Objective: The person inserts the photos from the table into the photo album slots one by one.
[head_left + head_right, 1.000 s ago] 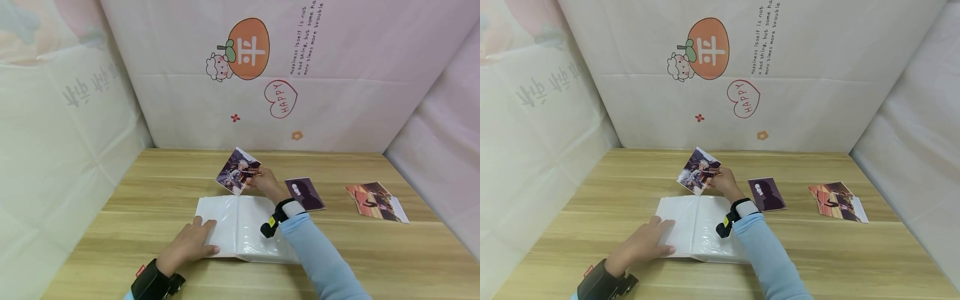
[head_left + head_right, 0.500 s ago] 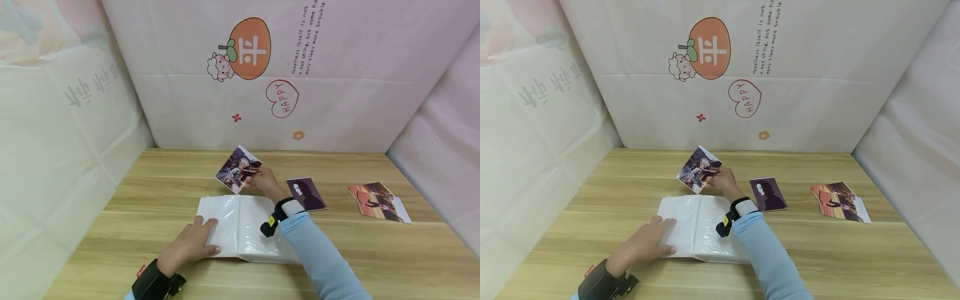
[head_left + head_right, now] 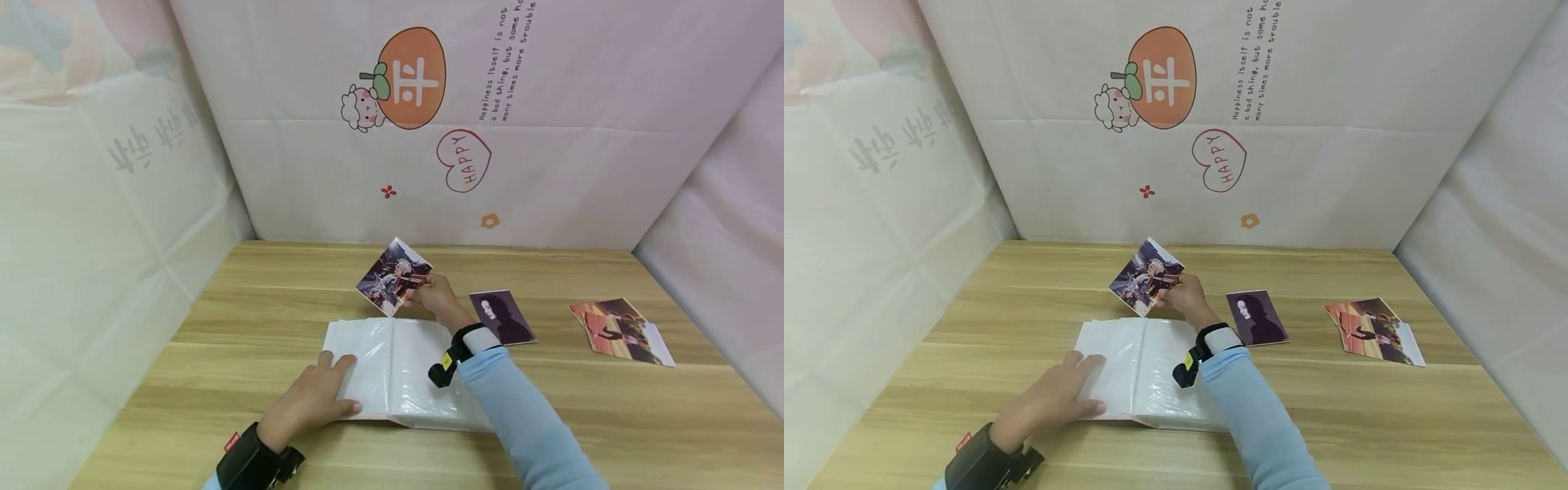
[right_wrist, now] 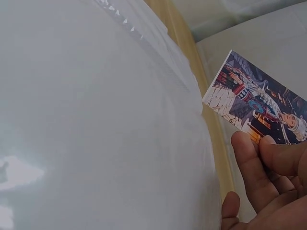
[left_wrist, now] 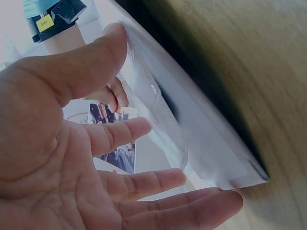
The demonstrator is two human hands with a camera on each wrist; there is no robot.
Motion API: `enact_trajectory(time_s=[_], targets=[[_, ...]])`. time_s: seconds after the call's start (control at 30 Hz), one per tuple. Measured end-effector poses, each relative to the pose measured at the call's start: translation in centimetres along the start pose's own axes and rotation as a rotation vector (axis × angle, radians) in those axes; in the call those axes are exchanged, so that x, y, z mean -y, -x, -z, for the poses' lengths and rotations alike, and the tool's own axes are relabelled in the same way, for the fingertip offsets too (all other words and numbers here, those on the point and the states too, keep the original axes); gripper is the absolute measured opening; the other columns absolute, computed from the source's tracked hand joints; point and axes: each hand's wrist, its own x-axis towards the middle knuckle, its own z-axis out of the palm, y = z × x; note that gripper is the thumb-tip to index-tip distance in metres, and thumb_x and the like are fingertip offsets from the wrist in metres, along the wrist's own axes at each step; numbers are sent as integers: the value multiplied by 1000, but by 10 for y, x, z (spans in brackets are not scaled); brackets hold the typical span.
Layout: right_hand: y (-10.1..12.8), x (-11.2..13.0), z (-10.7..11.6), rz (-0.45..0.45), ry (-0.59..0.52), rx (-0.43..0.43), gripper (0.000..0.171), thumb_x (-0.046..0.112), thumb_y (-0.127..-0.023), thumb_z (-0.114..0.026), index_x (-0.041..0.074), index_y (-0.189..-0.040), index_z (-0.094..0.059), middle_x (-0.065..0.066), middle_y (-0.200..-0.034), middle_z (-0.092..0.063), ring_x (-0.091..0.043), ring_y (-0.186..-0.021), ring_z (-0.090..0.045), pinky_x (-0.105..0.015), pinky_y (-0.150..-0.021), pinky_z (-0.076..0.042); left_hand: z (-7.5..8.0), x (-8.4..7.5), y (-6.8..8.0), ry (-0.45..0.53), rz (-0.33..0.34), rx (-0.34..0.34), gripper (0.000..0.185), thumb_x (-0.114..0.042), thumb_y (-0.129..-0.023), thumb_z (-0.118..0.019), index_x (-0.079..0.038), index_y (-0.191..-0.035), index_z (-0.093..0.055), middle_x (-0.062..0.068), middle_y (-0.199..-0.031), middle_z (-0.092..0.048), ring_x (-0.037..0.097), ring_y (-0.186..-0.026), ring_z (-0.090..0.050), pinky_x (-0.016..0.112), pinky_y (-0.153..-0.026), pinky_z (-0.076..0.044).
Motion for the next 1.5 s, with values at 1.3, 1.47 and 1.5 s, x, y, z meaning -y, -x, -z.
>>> enact_trajectory(time_s=[1.3,1.47,1.5], targets=[[-18,1,-17,262,320,238,80,-15,-88,-47,27,-146,-13,-14,-71,-55,-22,-65,-52,-32,-61,-47,1,1,3,0,-6,114,93,-44,-64,-81,-2,-137,-42,25,-126,-44,38,-95,-47,51,-80,-42],[-20,0,-16,252,304,247,80,-18,-87,-45,27,-146,-15,-15,-77,-56,-19,-62,-49,-29,-58,-45,1,2,4,17,-22,86,91,-39,-62,-84,-2,-135,-44,24,-122,-46,37,-94,-48,51,-79,-42],[-20,0,-17,252,307,252,81,-19,-86,-45,26,-146,-15,-15,-78,-56,-19,-63,-48,-29,-58,-45,1,2,4,19,-21,81,90,-38,-62,-84,-2,-134,-45,23,-121,-47,38,-94,-48,51,-80,-42]])
